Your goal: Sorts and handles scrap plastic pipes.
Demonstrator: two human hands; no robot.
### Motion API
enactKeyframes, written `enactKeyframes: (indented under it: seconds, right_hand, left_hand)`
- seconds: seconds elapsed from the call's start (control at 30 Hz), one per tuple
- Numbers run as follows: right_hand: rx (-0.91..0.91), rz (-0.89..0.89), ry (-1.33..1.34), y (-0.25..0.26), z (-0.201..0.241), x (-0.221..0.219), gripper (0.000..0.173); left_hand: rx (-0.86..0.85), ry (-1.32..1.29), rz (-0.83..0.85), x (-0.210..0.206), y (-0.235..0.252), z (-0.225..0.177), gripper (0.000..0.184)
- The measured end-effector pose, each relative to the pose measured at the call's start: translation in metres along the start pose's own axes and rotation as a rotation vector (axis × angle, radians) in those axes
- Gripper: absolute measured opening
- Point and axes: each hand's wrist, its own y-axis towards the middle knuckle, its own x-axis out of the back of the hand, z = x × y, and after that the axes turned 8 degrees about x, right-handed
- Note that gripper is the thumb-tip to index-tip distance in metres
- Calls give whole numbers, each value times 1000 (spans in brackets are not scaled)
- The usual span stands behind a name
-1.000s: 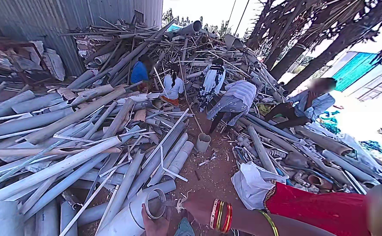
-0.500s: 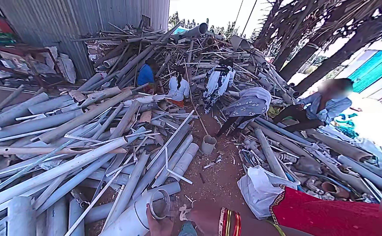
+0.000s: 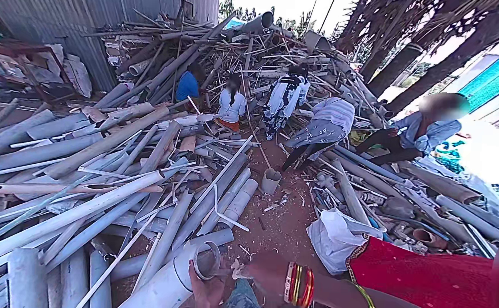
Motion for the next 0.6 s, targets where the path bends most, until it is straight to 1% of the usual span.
enactKeyframes:
  seconds: [0.07,0.17,0.2,0.3,0.4,0.5,0.6]
  right_hand:
    - [-65,2,-33,3,-3,-5,46]
    - [7,45,-17,2,-2,-7,41]
    - [15,31,-9,3,-5,-6,42]
    - [-45,-1,5,5,-8,-2,46]
    - [22,25,24,9,-10,-2,37]
    - [9,-1,6,8,-7,1,35]
    - [56,42,27,3,2,6,37]
  left_hand:
    - [3,-20,8,2,0,0,63]
    - [23,22,6,1,0,-1,66]
    - [33,24,11,3,2,-1,68]
    - [45,23,7,6,4,-2,72]
    - [37,65,10,3,4,-2,72]
    - [39,50,-4,4,4,-4,72]
    - [29,59,24,1,3,-5,70]
